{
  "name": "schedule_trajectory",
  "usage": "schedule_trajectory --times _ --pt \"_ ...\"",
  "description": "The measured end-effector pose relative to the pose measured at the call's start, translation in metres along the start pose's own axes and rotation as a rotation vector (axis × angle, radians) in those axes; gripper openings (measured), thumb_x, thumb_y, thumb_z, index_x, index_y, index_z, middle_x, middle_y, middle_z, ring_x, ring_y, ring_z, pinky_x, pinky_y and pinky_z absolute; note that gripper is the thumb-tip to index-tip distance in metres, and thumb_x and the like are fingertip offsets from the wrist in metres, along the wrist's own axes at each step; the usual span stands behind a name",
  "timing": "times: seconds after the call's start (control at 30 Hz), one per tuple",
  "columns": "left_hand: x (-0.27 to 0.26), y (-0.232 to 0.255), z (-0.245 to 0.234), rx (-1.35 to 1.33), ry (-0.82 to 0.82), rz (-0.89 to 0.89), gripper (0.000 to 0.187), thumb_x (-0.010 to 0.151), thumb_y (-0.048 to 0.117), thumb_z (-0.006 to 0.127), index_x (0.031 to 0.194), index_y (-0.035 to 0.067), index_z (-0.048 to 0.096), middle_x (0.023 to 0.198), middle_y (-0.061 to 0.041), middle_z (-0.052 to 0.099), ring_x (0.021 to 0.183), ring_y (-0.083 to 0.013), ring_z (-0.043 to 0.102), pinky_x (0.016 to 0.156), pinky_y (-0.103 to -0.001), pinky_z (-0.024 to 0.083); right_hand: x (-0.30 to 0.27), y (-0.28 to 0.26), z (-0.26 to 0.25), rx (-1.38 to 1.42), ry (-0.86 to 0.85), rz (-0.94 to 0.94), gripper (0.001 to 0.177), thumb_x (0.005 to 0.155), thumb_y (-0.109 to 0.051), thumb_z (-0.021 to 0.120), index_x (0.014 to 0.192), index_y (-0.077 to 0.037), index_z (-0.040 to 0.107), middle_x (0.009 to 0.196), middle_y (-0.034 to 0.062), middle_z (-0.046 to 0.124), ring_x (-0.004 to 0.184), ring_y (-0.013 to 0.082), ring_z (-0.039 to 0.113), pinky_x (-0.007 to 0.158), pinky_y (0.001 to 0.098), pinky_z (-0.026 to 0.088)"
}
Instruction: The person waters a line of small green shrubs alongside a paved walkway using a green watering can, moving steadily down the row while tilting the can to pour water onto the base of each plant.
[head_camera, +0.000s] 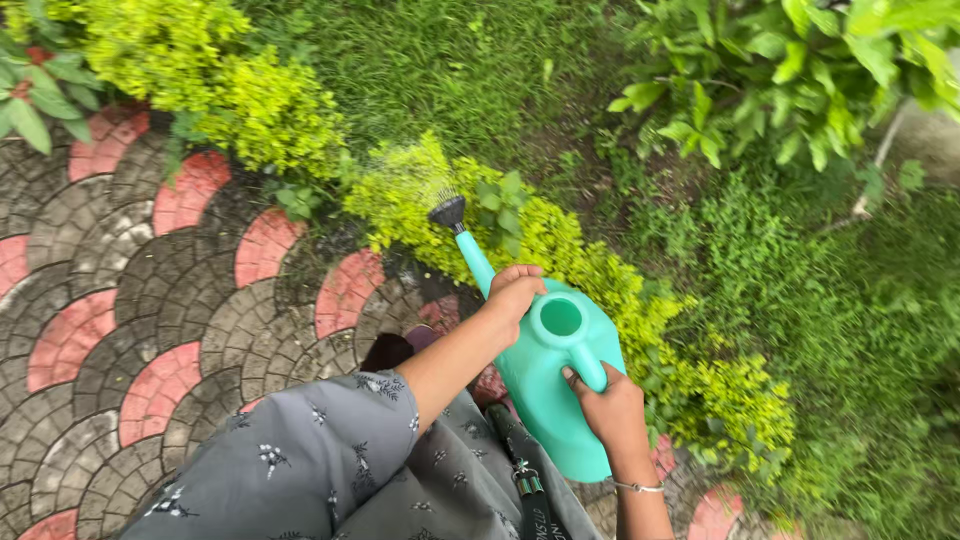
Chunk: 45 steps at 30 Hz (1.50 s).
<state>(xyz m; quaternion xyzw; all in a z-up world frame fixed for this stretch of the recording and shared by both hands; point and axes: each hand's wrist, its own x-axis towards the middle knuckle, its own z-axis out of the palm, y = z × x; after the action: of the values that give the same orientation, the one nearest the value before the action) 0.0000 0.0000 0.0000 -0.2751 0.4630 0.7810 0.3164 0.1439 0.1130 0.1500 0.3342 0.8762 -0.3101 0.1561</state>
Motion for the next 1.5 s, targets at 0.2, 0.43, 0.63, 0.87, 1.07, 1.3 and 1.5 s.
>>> schedule_trajectory --times 0.2,0.43,0.63,0.87,1.07,1.3,1.5 --pt "-0.009 -0.113 0.083 0.085 -0.041 -0.141 0.027 0.073 -0.003 0.068 0.098 0.007 0.067 0.090 -0.005 0.066 0.086 -0.0197 0.063 0.075 -0.036 0.055 -0.031 0.100 -0.054 -0.052 0.014 0.193 0.044 0.078 -0.047 0.079 0.105 -0.012 0.080 0.078 0.0190 0.076 0.074 0.0318 0.075 0.074 0.0427 0.057" --pt "-0.030 -0.210 0.139 0.104 -0.001 -0.213 0.022 0.069 -0.004 0.066 0.088 0.006 0.069 0.092 -0.005 0.069 0.088 -0.0207 0.064 0.075 -0.039 0.054 -0.056 0.186 -0.095 -0.117 0.072 0.203 0.042 0.077 -0.047 0.079 0.101 -0.012 0.080 0.077 0.0188 0.075 0.073 0.0336 0.074 0.074 0.0435 0.056" --pt "-0.024 -0.219 0.127 0.034 0.072 -0.168 0.028 0.067 -0.005 0.066 0.092 0.007 0.071 0.093 -0.006 0.069 0.089 -0.0232 0.065 0.079 -0.037 0.055 -0.045 0.196 -0.096 -0.135 -0.008 0.158 0.040 0.078 -0.046 0.077 0.095 -0.010 0.077 0.072 0.0217 0.073 0.068 0.0373 0.073 0.070 0.0466 0.056" --pt "-0.001 -0.135 0.071 -0.016 0.082 -0.018 0.030 0.070 -0.003 0.064 0.098 0.006 0.071 0.096 -0.009 0.066 0.094 -0.0250 0.063 0.082 -0.037 0.055 -0.005 0.139 -0.071 -0.196 0.026 -0.194 0.042 0.079 -0.047 0.078 0.089 -0.006 0.073 0.078 0.0242 0.071 0.074 0.0427 0.070 0.071 0.0497 0.055" --pt "-0.046 -0.063 0.065 -0.134 0.060 0.000 0.036 0.072 0.000 0.068 0.106 0.010 0.066 0.095 -0.006 0.063 0.088 -0.0232 0.061 0.079 -0.038 0.053 -0.011 0.090 -0.087 -0.120 0.014 -0.229 0.039 0.080 -0.043 0.078 0.092 -0.006 0.074 0.076 0.0225 0.071 0.072 0.0405 0.071 0.069 0.0471 0.056" --pt "-0.047 -0.094 0.109 -0.014 -0.067 0.041 0.035 0.073 0.001 0.069 0.107 0.009 0.066 0.096 -0.006 0.063 0.090 -0.0205 0.061 0.080 -0.035 0.053 -0.037 0.113 -0.096 -0.043 0.102 -0.062 0.037 0.080 -0.041 0.080 0.096 -0.008 0.078 0.074 0.0210 0.072 0.068 0.0361 0.072 0.069 0.0448 0.056" --pt "-0.042 -0.164 0.134 0.048 -0.108 -0.044 0.032 0.071 -0.002 0.068 0.102 0.005 0.067 0.095 -0.006 0.065 0.092 -0.0202 0.063 0.083 -0.034 0.053 -0.066 0.152 -0.101 -0.104 0.122 0.053 0.039 0.079 -0.043 0.078 0.098 -0.009 0.078 0.076 0.0211 0.074 0.072 0.0374 0.073 0.071 0.0459 0.057"
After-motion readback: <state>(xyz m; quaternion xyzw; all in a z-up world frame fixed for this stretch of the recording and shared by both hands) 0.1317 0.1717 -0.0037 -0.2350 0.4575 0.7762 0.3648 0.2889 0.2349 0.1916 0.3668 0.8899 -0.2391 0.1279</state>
